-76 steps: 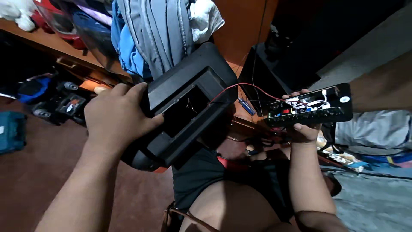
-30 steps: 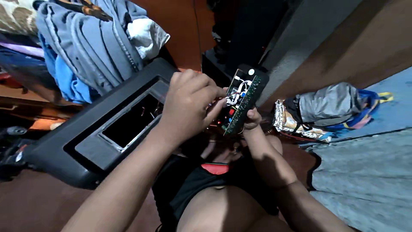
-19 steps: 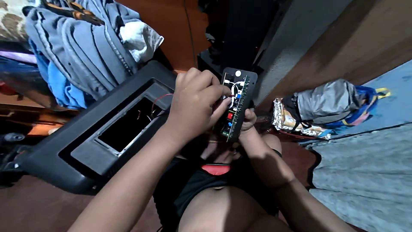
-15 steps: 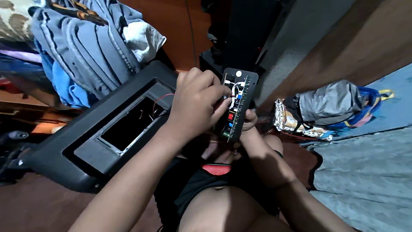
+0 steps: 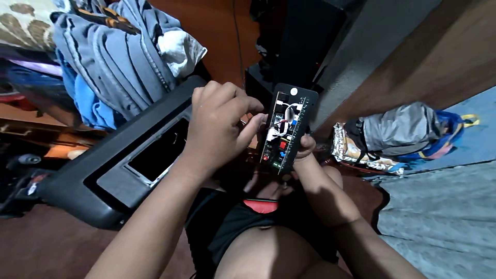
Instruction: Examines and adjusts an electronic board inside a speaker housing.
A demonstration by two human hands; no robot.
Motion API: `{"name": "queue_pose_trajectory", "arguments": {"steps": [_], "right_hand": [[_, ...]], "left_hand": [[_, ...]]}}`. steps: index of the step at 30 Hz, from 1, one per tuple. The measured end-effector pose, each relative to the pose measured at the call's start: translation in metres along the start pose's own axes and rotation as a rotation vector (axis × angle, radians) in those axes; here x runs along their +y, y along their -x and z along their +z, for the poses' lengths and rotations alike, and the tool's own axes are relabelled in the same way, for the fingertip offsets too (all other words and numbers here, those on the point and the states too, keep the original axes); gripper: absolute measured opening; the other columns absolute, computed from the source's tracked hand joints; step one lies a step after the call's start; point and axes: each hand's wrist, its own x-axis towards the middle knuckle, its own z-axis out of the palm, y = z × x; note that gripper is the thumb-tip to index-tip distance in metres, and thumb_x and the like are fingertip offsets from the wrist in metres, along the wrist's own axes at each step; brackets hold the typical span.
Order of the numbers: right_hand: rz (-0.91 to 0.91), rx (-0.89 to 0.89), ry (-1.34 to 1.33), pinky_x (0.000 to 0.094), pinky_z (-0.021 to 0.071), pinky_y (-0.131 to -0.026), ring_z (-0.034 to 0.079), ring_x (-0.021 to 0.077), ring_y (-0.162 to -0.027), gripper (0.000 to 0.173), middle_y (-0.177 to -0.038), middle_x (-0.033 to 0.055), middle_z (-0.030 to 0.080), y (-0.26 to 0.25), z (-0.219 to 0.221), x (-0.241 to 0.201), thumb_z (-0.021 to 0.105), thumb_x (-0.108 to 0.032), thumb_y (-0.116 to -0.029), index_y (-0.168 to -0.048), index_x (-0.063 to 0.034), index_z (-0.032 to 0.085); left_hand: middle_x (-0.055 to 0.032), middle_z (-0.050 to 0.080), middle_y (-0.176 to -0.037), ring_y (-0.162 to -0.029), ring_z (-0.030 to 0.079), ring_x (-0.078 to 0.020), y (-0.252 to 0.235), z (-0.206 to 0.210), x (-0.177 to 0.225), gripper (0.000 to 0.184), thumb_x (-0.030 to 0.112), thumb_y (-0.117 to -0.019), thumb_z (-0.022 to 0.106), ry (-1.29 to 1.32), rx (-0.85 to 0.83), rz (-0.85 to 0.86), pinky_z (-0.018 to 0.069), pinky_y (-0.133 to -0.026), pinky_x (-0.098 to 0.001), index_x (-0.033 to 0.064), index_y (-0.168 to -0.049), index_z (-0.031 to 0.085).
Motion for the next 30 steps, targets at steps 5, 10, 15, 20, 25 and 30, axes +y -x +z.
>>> {"name": "queue_pose_trajectory", "arguments": {"steps": [5, 10, 15, 20, 25, 30], "right_hand": [[0.039, -0.008, -0.020, 0.0436, 0.0516, -0.105, 0.064, 0.0240, -0.123, 0.065, -0.133, 0.0127, 0.067, 0.006, -0.022, 0.005, 0.077, -0.040, -0.0863, -0.141, -0.0087, 0.060], [-0.017, -0.040, -0.036, 0.0395, 0.0533, -0.104, 0.067, 0.0197, -0.120, 0.061, -0.130, 0.0100, 0.070, 0.001, -0.018, 0.008, 0.074, -0.040, -0.0894, -0.142, -0.0106, 0.061], [0.015, 0.021, -0.006, 0.0433, 0.0529, -0.104, 0.066, 0.0241, -0.120, 0.068, -0.131, 0.0138, 0.068, -0.002, -0.023, 0.006, 0.076, -0.044, -0.0856, -0.141, -0.0067, 0.060], [0.109, 0.003, -0.079, 0.0522, 0.0521, -0.103, 0.064, 0.0349, -0.119, 0.090, -0.136, 0.0217, 0.062, -0.008, -0.033, 0.008, 0.080, -0.047, -0.0778, -0.149, -0.0018, 0.049], [0.078, 0.014, -0.055, 0.0561, 0.0518, -0.103, 0.063, 0.0382, -0.121, 0.094, -0.137, 0.0237, 0.059, -0.009, -0.037, 0.007, 0.081, -0.047, -0.0776, -0.151, -0.0010, 0.045], [0.090, 0.003, -0.016, 0.0552, 0.0513, -0.104, 0.062, 0.0362, -0.121, 0.099, -0.137, 0.0218, 0.059, -0.013, -0.036, 0.002, 0.084, -0.048, -0.0742, -0.152, -0.0024, 0.044]], "left_hand": [[-0.0096, 0.070, -0.095, -0.098, 0.061, -0.0274, 0.006, -0.004, 0.001, 0.020, 0.027, -0.0993, 0.065, 0.002, 0.009, 0.019, 0.0401, -0.091, -0.0473, 0.0118, -0.103, 0.077], [-0.0087, 0.071, -0.096, -0.098, 0.061, -0.0265, 0.007, -0.003, 0.009, 0.020, 0.026, -0.0980, 0.066, 0.025, 0.027, 0.010, 0.0401, -0.090, -0.0471, 0.0113, -0.102, 0.077], [-0.0087, 0.072, -0.099, -0.096, 0.063, -0.0255, 0.010, -0.006, 0.007, 0.021, 0.027, -0.0985, 0.064, 0.016, 0.025, -0.046, 0.0414, -0.089, -0.0466, 0.0120, -0.103, 0.077], [-0.0087, 0.073, -0.101, -0.098, 0.062, -0.0250, 0.016, -0.013, -0.001, 0.022, 0.028, -0.0983, 0.064, 0.011, 0.034, -0.080, 0.0408, -0.090, -0.0462, 0.0109, -0.106, 0.077], [-0.0087, 0.073, -0.103, -0.100, 0.063, -0.0235, 0.026, -0.018, -0.005, 0.024, 0.028, -0.0977, 0.064, 0.009, 0.057, -0.103, 0.0418, -0.092, -0.0459, 0.0082, -0.107, 0.075], [-0.0088, 0.072, -0.102, -0.098, 0.063, -0.0223, 0.032, -0.021, 0.001, 0.031, 0.032, -0.0960, 0.066, 0.033, 0.052, -0.136, 0.0432, -0.091, -0.0455, 0.0060, -0.112, 0.072]]}}
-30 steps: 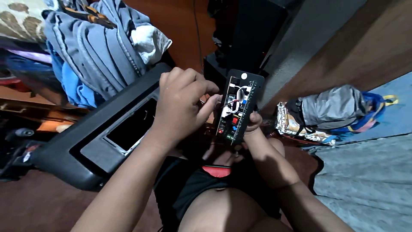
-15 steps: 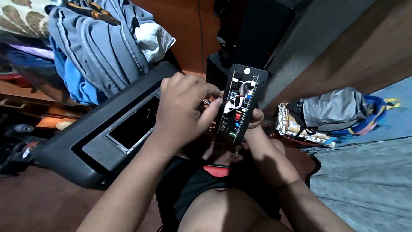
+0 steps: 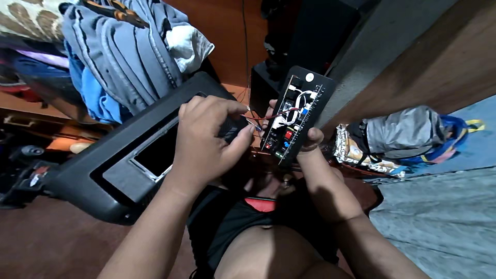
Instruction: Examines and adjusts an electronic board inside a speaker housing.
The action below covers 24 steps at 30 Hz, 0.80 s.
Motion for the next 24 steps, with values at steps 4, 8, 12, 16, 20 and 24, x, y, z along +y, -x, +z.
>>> {"name": "queue_pose_trajectory", "arguments": {"steps": [4, 8, 12, 16, 20, 24], "right_hand": [[-0.081, 0.067, 0.195, 0.0502, 0.0553, -0.098, 0.065, 0.0293, -0.115, 0.085, -0.133, 0.0167, 0.063, 0.003, -0.002, -0.005, 0.083, -0.045, -0.0778, -0.145, -0.0048, 0.051], [-0.203, 0.213, 0.924, 0.0287, 0.0591, -0.094, 0.067, 0.0064, -0.108, 0.068, -0.122, -0.0002, 0.069, -0.014, 0.035, -0.030, 0.084, -0.046, -0.0807, -0.130, -0.0049, 0.061], [-0.164, 0.297, 1.552, 0.0319, 0.0529, -0.101, 0.061, 0.0185, -0.118, 0.084, -0.127, 0.0162, 0.063, -0.029, 0.055, -0.041, 0.085, -0.040, -0.0720, -0.136, 0.0074, 0.060], [-0.154, 0.355, 1.842, 0.0391, 0.0551, -0.097, 0.062, 0.0241, -0.117, 0.089, -0.128, 0.0147, 0.064, -0.037, 0.070, -0.038, 0.087, -0.046, -0.0683, -0.140, 0.0007, 0.061], [-0.192, 0.336, 1.997, 0.0432, 0.0555, -0.091, 0.062, 0.0283, -0.113, 0.088, -0.125, 0.0147, 0.065, -0.042, 0.077, -0.033, 0.085, -0.049, -0.0683, -0.139, -0.0013, 0.062], [-0.215, 0.317, 2.016, 0.0451, 0.0559, -0.091, 0.062, 0.0300, -0.114, 0.088, -0.126, 0.0149, 0.065, -0.045, 0.080, -0.032, 0.085, -0.049, -0.0686, -0.139, -0.0019, 0.062]], "left_hand": [[-0.0078, 0.072, -0.104, -0.098, 0.062, -0.0216, 0.003, -0.001, 0.007, 0.038, 0.035, -0.0925, 0.068, 0.019, -0.001, 0.003, 0.0440, -0.090, -0.0450, 0.0055, -0.118, 0.069], [-0.0123, 0.070, -0.112, -0.106, 0.061, -0.0254, 0.004, -0.016, 0.018, 0.044, 0.037, -0.0917, 0.070, -0.015, 0.011, 0.025, 0.0446, -0.094, -0.0468, 0.0028, -0.119, 0.066], [-0.0188, 0.067, -0.116, -0.110, 0.060, -0.0333, 0.002, -0.038, 0.024, 0.047, 0.041, -0.0911, 0.070, -0.142, 0.032, 0.115, 0.0436, -0.095, -0.0514, 0.0032, -0.119, 0.066], [-0.0177, 0.067, -0.113, -0.106, 0.059, -0.0354, -0.004, -0.047, 0.024, 0.044, 0.044, -0.0920, 0.070, -0.263, 0.043, 0.163, 0.0424, -0.092, -0.0538, 0.0086, -0.118, 0.070], [-0.0186, 0.067, -0.112, -0.108, 0.058, -0.0385, -0.014, -0.048, 0.023, 0.041, 0.045, -0.0943, 0.068, -0.363, 0.021, 0.187, 0.0388, -0.095, -0.0549, 0.0105, -0.117, 0.071], [-0.0203, 0.064, -0.119, -0.114, 0.055, -0.0414, -0.019, -0.045, 0.016, 0.046, 0.044, -0.0919, 0.071, -0.339, -0.007, 0.188, 0.0385, -0.097, -0.0577, 0.0089, -0.122, 0.070]]}}
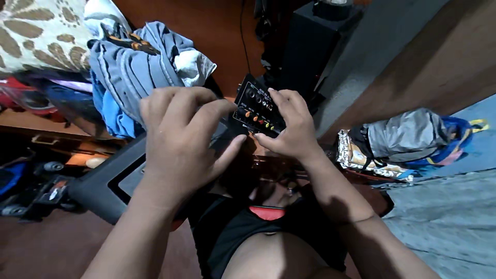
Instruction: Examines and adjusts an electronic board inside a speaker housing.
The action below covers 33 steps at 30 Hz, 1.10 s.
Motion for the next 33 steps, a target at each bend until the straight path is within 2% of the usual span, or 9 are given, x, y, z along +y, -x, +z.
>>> {"name": "queue_pose_trajectory", "arguments": {"steps": [3, 7, 11, 16, 18, 20, 25, 29, 33], "right_hand": [[0.004, -0.012, -0.183, 0.0390, 0.0544, -0.097, 0.061, 0.0248, -0.117, 0.087, -0.127, 0.0152, 0.064, -0.002, -0.003, 0.005, 0.086, -0.043, -0.0684, -0.139, 0.0012, 0.061], [0.007, -0.112, -0.751, 0.0283, 0.0544, -0.100, 0.061, 0.0120, -0.118, 0.081, -0.130, 0.0121, 0.063, -0.002, -0.006, 0.023, 0.084, -0.042, -0.0763, -0.134, 0.0084, 0.059], [0.032, -0.240, -1.369, 0.0246, 0.0598, -0.088, 0.068, 0.0003, -0.101, 0.053, -0.117, -0.0095, 0.072, 0.007, -0.003, 0.031, 0.081, -0.038, -0.0850, -0.130, -0.0171, 0.063], [0.068, -0.309, -1.823, 0.0266, 0.0604, -0.085, 0.072, 0.0044, -0.097, 0.036, -0.111, -0.0042, 0.076, 0.021, 0.007, 0.034, 0.076, -0.023, -0.0893, -0.125, -0.0197, 0.070], [0.078, -0.309, -1.919, 0.0339, 0.0604, -0.085, 0.072, 0.0117, -0.096, 0.038, -0.112, 0.0024, 0.075, 0.028, 0.016, 0.041, 0.076, -0.023, -0.0889, -0.125, -0.0155, 0.069], [0.043, -0.290, -1.966, 0.0328, 0.0613, -0.085, 0.073, 0.0122, -0.097, 0.040, -0.114, 0.0038, 0.074, 0.034, 0.021, 0.044, 0.072, -0.020, -0.0930, -0.132, -0.0150, 0.064], [0.071, -0.279, -2.023, 0.0313, 0.0605, -0.081, 0.072, 0.0100, -0.090, 0.038, -0.108, 0.0026, 0.076, 0.038, 0.029, 0.048, 0.072, -0.028, -0.0928, -0.129, -0.0142, 0.068], [0.093, -0.252, -2.052, 0.0359, 0.0591, -0.091, 0.072, 0.0139, -0.102, 0.040, -0.113, 0.0051, 0.075, 0.043, 0.036, 0.050, 0.071, -0.032, -0.0917, -0.126, -0.0118, 0.069], [0.112, -0.266, -1.968, 0.0333, 0.0604, -0.087, 0.072, 0.0108, -0.097, 0.037, -0.111, 0.0021, 0.076, 0.039, 0.031, 0.045, 0.072, -0.030, -0.0923, -0.126, -0.0149, 0.070]], "left_hand": [[-0.0211, 0.063, -0.121, -0.115, 0.054, -0.0406, -0.001, 0.003, -0.010, 0.052, 0.046, -0.0911, 0.069, 0.095, -0.012, -0.006, 0.0379, -0.096, -0.0566, 0.0079, -0.126, 0.067], [-0.0203, 0.064, -0.118, -0.113, 0.053, -0.0361, -0.003, 0.010, -0.016, 0.042, 0.038, -0.0928, 0.066, 0.218, 0.039, 0.009, 0.0366, -0.096, -0.0521, 0.0052, -0.120, 0.068], [-0.0150, 0.068, -0.113, -0.112, 0.056, -0.0321, -0.008, 0.022, -0.007, 0.027, 0.031, -0.0956, 0.066, 0.256, 0.096, 0.004, 0.0380, -0.096, -0.0498, 0.0089, -0.109, 0.074], [-0.0118, 0.068, -0.106, -0.107, 0.057, -0.0294, -0.020, 0.030, 0.008, 0.024, 0.031, -0.0955, 0.066, 0.278, 0.132, 0.007, 0.0371, -0.095, -0.0494, 0.0113, -0.105, 0.077], [-0.0104, 0.069, -0.105, -0.106, 0.058, -0.0290, -0.022, 0.031, 0.012, 0.021, 0.029, -0.0955, 0.066, 0.279, 0.132, 0.020, 0.0375, -0.095, -0.0495, 0.0123, -0.103, 0.077], [-0.0097, 0.069, -0.104, -0.106, 0.058, -0.0290, -0.024, 0.032, 0.016, 0.019, 0.028, -0.0955, 0.066, 0.272, 0.122, 0.033, 0.0377, -0.094, -0.0494, 0.0132, -0.101, 0.077], [-0.0099, 0.068, -0.100, -0.103, 0.058, -0.0297, -0.028, 0.036, 0.026, 0.019, 0.027, -0.0957, 0.068, 0.250, 0.090, 0.038, 0.0386, -0.093, -0.0494, 0.0121, -0.099, 0.079], [-0.0086, 0.066, -0.096, -0.100, 0.057, -0.0287, -0.031, 0.043, 0.028, 0.019, 0.028, -0.0966, 0.066, 0.215, 0.070, 0.036, 0.0373, -0.092, -0.0482, 0.0154, -0.100, 0.079], [-0.0098, 0.066, -0.098, -0.100, 0.058, -0.0300, -0.032, 0.043, 0.024, 0.021, 0.030, -0.0974, 0.065, 0.212, 0.043, 0.014, 0.0379, -0.092, -0.0493, 0.0149, -0.103, 0.078]]}}
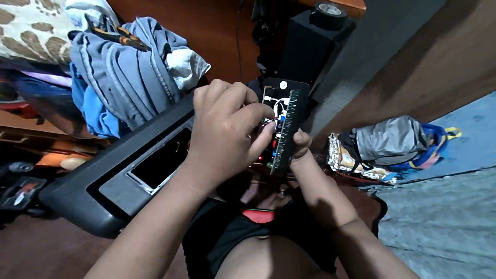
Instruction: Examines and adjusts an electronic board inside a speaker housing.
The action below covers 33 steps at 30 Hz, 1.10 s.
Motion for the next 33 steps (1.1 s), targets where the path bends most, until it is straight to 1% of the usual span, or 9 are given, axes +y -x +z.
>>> {"name": "queue_pose_trajectory", "arguments": {"steps": [3, 5, 6, 8, 11, 15, 22, 26, 33], "right_hand": [[0.025, 0.141, 0.440, 0.0289, 0.0611, -0.085, 0.071, 0.0063, -0.097, 0.048, -0.113, -0.0018, 0.074, -0.012, 0.023, -0.016, 0.082, -0.032, -0.0833, -0.125, -0.0127, 0.067], [0.052, 0.204, 0.952, 0.0272, 0.0595, -0.086, 0.066, 0.0094, -0.104, 0.069, -0.124, 0.0060, 0.065, -0.017, 0.037, -0.025, 0.083, -0.037, -0.0778, -0.132, 0.0004, 0.062], [0.074, 0.214, 1.179, 0.0269, 0.0581, -0.088, 0.064, 0.0114, -0.109, 0.077, -0.128, 0.0100, 0.062, -0.019, 0.044, -0.029, 0.083, -0.036, -0.0750, -0.137, 0.0024, 0.060], [0.093, 0.225, 1.545, 0.0331, 0.0562, -0.094, 0.062, 0.0175, -0.116, 0.086, -0.130, 0.0128, 0.061, -0.023, 0.054, -0.032, 0.086, -0.037, -0.0691, -0.142, 0.0000, 0.059], [0.065, 0.194, 1.858, 0.0466, 0.0552, -0.092, 0.061, 0.0287, -0.115, 0.089, -0.129, 0.0144, 0.062, -0.027, 0.064, -0.031, 0.086, -0.040, -0.0662, -0.142, -0.0022, 0.060], [0.002, 0.108, 1.990, 0.0477, 0.0536, -0.094, 0.061, 0.0296, -0.117, 0.085, -0.127, 0.0120, 0.065, -0.035, 0.062, -0.025, 0.084, -0.046, -0.0688, -0.140, -0.0044, 0.062], [-0.026, -0.003, 2.042, 0.0461, 0.0542, -0.093, 0.062, 0.0299, -0.115, 0.083, -0.125, 0.0120, 0.067, -0.041, 0.061, -0.019, 0.083, -0.047, -0.0692, -0.138, -0.0054, 0.064], [-0.021, -0.061, 2.073, 0.0481, 0.0525, -0.096, 0.061, 0.0306, -0.118, 0.082, -0.127, 0.0117, 0.066, -0.043, 0.063, -0.018, 0.083, -0.045, -0.0698, -0.139, -0.0062, 0.063], [-0.063, -0.087, 2.107, 0.0494, 0.0515, -0.097, 0.061, 0.0320, -0.119, 0.080, -0.128, 0.0129, 0.067, -0.047, 0.065, -0.020, 0.081, -0.044, -0.0720, -0.139, -0.0057, 0.063]], "left_hand": [[-0.0124, 0.067, -0.102, -0.101, 0.058, -0.0312, 0.004, -0.010, -0.006, 0.026, 0.033, -0.0964, 0.065, 0.029, 0.015, -0.042, 0.0385, -0.091, -0.0507, 0.0116, -0.107, 0.075], [-0.0147, 0.067, -0.106, -0.102, 0.057, -0.0323, 0.009, -0.021, -0.009, 0.033, 0.037, -0.0935, 0.066, 0.030, 0.021, -0.049, 0.0386, -0.090, -0.0511, 0.0096, -0.112, 0.073], [-0.0160, 0.067, -0.108, -0.104, 0.056, -0.0331, 0.012, -0.027, -0.011, 0.038, 0.039, -0.0921, 0.067, 0.019, 0.015, -0.039, 0.0383, -0.091, -0.0515, 0.0088, -0.114, 0.071], [-0.0184, 0.064, -0.112, -0.107, 0.054, -0.0351, 0.017, -0.038, -0.015, 0.046, 0.044, -0.0902, 0.067, -0.028, -0.012, 0.001, 0.0372, -0.092, -0.0516, 0.0084, -0.118, 0.069], [-0.0199, 0.063, -0.118, -0.112, 0.053, -0.0394, 0.023, -0.048, -0.020, 0.056, 0.053, -0.0892, 0.066, -0.149, -0.078, 0.042, 0.0357, -0.097, -0.0554, 0.0103, -0.126, 0.068], [-0.0216, 0.061, -0.127, -0.118, 0.051, -0.0465, 0.026, -0.048, -0.026, 0.066, 0.058, -0.0871, 0.067, -0.246, -0.182, 0.035, 0.0341, -0.101, -0.0638, 0.0116, -0.134, 0.064], [-0.0218, 0.053, -0.142, -0.129, 0.045, -0.0509, 0.023, -0.045, -0.036, 0.090, 0.068, -0.0783, 0.068, -0.353, -0.318, 0.038, 0.0293, -0.103, -0.0691, 0.0137, -0.148, 0.052], [-0.0200, 0.056, -0.139, -0.131, 0.046, -0.0483, 0.020, -0.039, -0.037, 0.089, 0.065, -0.0742, 0.073, -0.427, -0.371, 0.067, 0.0276, -0.106, -0.0695, 0.0104, -0.142, 0.057], [-0.0179, 0.062, -0.125, -0.124, 0.051, -0.0439, 0.017, -0.035, -0.043, 0.077, 0.066, -0.0822, 0.064, -0.491, -0.339, 0.164, 0.0271, -0.106, -0.0660, 0.0069, -0.131, 0.063]]}}
